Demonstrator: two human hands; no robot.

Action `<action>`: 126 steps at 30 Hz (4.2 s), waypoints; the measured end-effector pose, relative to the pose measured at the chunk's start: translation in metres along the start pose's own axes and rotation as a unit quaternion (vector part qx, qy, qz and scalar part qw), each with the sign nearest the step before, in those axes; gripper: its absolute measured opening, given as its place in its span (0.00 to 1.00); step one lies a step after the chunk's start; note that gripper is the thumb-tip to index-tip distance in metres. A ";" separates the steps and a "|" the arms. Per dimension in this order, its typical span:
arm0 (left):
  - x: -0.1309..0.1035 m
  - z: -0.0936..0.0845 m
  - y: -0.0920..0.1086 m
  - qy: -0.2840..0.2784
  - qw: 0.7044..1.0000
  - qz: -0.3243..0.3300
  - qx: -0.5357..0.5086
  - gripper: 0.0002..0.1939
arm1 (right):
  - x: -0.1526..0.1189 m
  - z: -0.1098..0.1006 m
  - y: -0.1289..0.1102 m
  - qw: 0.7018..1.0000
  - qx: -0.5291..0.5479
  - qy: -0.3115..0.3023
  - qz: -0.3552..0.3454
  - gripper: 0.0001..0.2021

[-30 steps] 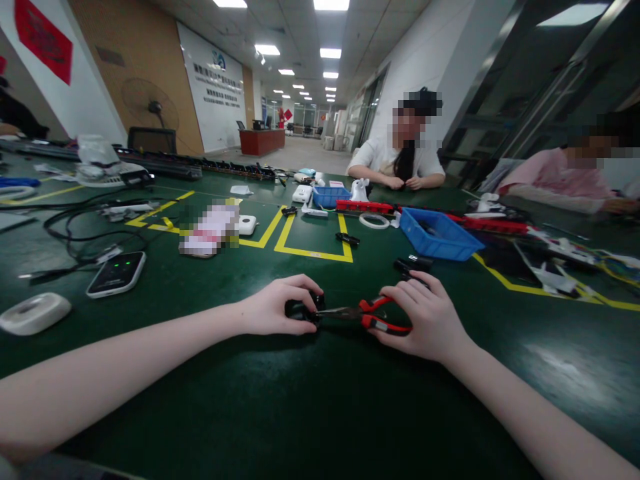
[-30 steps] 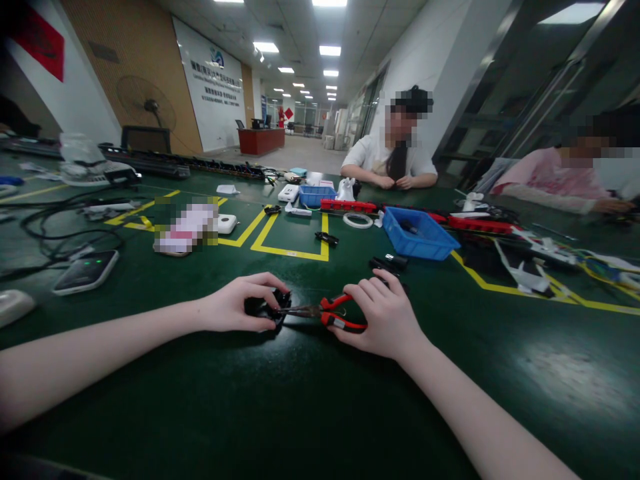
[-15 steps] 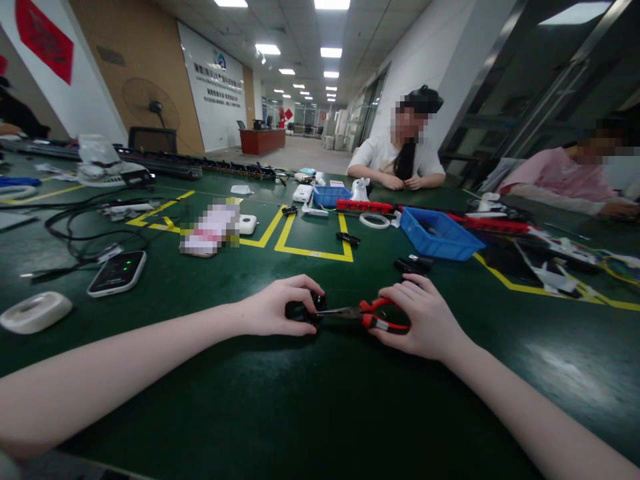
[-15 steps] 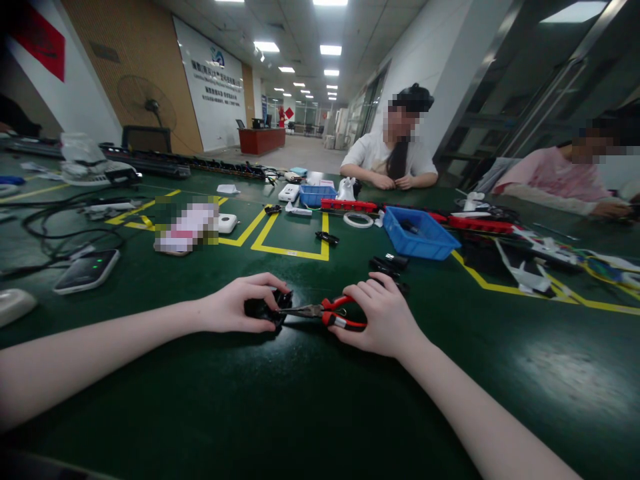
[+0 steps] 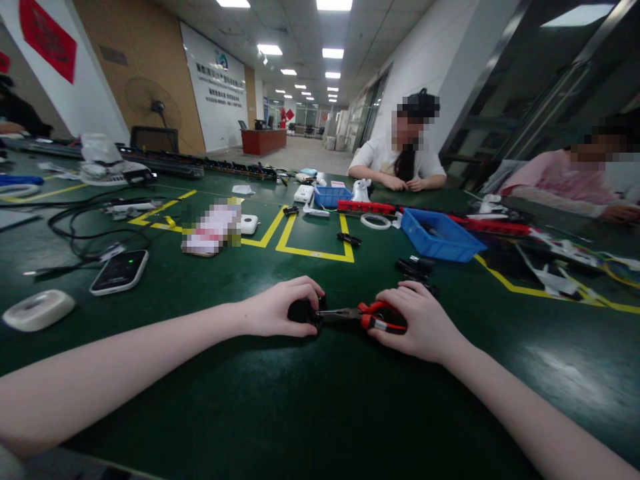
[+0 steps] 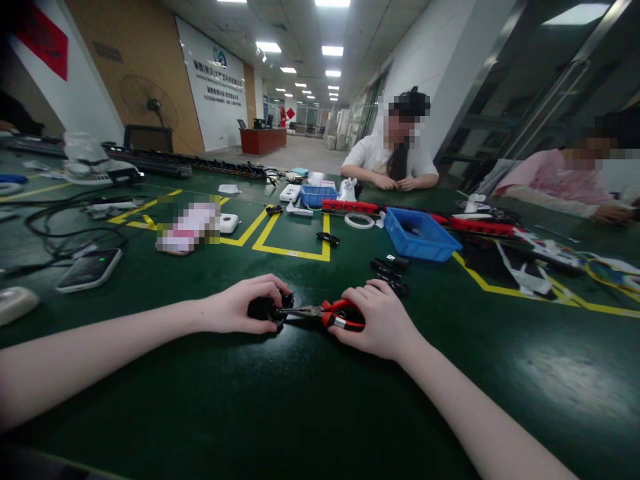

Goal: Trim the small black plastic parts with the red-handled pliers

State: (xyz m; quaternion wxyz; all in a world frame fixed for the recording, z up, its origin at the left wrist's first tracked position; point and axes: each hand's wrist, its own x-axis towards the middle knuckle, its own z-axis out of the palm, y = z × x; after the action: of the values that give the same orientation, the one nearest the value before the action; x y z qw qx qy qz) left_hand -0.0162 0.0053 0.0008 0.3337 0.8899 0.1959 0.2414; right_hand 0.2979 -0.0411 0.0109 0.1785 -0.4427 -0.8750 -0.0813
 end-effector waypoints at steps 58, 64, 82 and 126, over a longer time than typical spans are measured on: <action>0.000 -0.004 -0.001 -0.057 0.992 0.054 0.100 0.33 | -0.003 0.008 0.015 0.998 -0.007 0.029 -0.057 0.20; 0.000 -0.004 -0.003 -0.054 0.992 0.069 0.090 0.34 | -0.005 0.011 0.015 0.999 0.019 -0.010 -0.027 0.20; 0.000 -0.005 0.001 -0.076 0.986 0.058 0.138 0.31 | -0.001 0.009 0.013 0.999 0.003 0.001 -0.051 0.19; 0.000 -0.004 0.002 -0.078 0.983 0.080 0.148 0.30 | 0.005 0.001 0.000 0.999 0.006 0.002 -0.040 0.18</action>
State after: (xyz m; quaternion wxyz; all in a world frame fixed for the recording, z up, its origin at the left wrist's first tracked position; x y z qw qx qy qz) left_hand -0.0183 0.0058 0.0041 0.1926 0.9582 0.1312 0.1659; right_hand 0.2950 -0.0374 0.0113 0.1793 -0.4062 -0.8921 -0.0839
